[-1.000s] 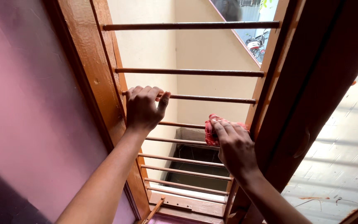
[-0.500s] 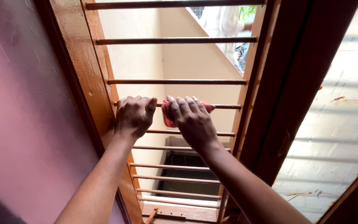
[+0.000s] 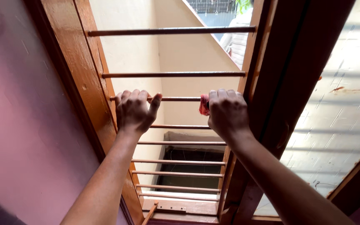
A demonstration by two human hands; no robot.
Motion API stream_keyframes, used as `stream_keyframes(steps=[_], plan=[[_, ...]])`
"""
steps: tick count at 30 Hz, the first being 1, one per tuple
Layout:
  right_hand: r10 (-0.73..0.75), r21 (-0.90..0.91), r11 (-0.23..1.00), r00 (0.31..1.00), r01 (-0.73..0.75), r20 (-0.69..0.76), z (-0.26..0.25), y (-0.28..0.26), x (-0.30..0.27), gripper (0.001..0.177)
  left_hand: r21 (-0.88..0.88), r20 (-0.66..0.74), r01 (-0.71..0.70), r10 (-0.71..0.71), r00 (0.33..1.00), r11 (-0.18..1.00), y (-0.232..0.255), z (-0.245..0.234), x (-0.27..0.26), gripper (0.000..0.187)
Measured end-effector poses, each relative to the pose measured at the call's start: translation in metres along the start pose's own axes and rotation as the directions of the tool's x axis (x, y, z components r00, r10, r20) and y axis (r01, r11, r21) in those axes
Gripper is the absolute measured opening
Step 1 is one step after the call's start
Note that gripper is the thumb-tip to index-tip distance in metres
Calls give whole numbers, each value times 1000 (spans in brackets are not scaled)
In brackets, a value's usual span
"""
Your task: The person wipes horizontal metal window bars with a red cloth, periodically rinsing or wetting the cloth in a small container of water on the windowsill.
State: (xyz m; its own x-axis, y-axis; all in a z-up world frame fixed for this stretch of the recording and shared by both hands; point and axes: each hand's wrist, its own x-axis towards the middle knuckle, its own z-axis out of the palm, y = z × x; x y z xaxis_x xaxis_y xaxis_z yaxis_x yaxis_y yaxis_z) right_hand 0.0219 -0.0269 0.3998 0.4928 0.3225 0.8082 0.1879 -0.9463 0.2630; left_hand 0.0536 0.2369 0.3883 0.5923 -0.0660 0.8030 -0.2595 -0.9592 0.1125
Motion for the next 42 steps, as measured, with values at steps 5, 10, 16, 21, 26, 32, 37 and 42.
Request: stream_keyframes(steps=[5,10,16,21,26,32,37,42], plan=[[-34,111,993,999,33,9,12,-27,12,10,10,31,38,-39,999,999,1,1,2,99],[-72,196,976,991,93,-114,22,-91,35,17,13,102,35,-36,994,999,-6,4,6,101],[-122,245,958,986,146,-112,40,-111,47,19,-50,240,57,-43,970,997,-19,-2,12,102],[-146,322,926,973,198,-178,37,-83,33,27,-19,194,-27,30,981,999,-21,-3,8,73],[-82,223,967,977,126,-197,25,-10,-1,28,67,-109,-94,101,989,993,-2,3,-7,39],[25,120,993,995,-13,-100,27,8,-8,24,130,-276,-127,159,948,983,6,14,-10,43],[56,110,993,993,-45,-105,24,4,-4,34,186,-341,-138,196,920,973,-6,31,-7,43],[152,92,986,969,-136,-197,32,-15,2,43,160,-420,-141,196,886,977,-14,47,1,44]])
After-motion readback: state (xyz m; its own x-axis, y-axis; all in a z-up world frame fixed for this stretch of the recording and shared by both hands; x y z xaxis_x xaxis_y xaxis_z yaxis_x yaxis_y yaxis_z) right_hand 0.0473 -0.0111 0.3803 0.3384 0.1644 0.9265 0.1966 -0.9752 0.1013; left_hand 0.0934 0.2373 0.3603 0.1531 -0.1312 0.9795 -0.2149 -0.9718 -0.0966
